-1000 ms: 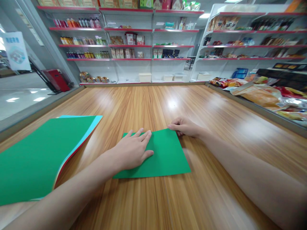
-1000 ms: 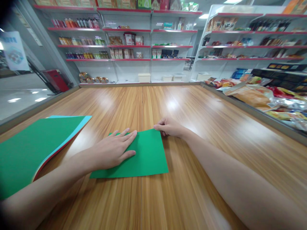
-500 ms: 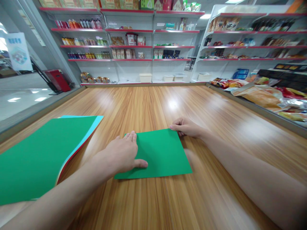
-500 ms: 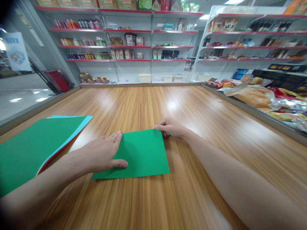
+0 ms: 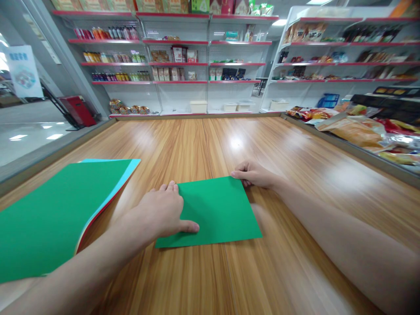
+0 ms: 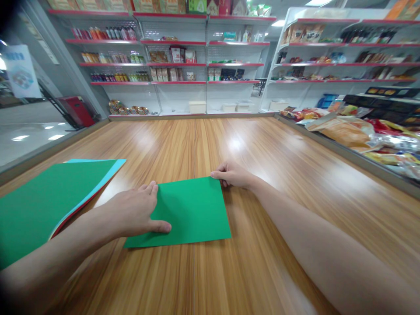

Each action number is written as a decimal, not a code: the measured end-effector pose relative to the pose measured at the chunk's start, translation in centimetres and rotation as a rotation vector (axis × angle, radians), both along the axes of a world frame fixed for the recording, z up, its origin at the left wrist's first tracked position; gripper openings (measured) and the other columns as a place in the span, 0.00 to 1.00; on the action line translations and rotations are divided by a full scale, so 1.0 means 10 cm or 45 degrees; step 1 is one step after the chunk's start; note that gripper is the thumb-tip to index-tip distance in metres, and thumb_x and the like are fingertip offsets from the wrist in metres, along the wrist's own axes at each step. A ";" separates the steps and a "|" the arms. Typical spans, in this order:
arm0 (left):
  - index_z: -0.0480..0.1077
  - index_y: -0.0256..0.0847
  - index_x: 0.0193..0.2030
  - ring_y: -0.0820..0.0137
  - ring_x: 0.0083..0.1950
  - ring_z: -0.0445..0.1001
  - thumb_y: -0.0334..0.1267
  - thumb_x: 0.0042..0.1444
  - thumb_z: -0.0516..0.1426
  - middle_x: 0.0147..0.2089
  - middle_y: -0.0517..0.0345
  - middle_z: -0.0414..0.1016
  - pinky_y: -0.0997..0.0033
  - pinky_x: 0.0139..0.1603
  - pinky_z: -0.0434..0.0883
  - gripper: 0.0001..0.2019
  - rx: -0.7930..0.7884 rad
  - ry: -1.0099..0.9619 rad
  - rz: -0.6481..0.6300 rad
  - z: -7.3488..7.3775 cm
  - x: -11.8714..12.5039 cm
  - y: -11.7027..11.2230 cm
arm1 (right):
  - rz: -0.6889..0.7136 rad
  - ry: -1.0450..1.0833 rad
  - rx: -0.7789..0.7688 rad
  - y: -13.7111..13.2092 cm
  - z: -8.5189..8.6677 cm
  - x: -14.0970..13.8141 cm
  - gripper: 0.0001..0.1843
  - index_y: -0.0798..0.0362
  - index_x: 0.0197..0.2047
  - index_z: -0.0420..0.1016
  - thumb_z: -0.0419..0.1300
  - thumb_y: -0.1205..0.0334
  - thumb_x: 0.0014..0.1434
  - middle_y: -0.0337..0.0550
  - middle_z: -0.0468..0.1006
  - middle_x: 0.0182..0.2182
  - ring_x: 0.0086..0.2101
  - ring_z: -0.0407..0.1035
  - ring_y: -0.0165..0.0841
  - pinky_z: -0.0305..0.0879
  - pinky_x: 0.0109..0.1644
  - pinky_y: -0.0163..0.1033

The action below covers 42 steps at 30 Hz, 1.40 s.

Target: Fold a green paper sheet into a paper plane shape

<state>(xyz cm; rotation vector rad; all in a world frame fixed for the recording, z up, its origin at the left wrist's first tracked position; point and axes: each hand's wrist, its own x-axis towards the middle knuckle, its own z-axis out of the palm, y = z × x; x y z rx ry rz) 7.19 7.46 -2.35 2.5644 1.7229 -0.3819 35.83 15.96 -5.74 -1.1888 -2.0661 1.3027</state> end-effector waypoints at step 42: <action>0.67 0.36 0.53 0.55 0.59 0.66 0.44 0.67 0.45 0.57 0.43 0.69 0.49 0.59 0.64 0.18 0.442 -0.586 -0.440 -0.26 0.21 0.15 | 0.528 -0.027 -0.595 -0.15 0.20 -0.20 0.15 0.58 0.42 0.80 0.64 0.58 0.52 0.38 0.75 0.23 0.20 0.66 0.25 0.59 0.19 0.28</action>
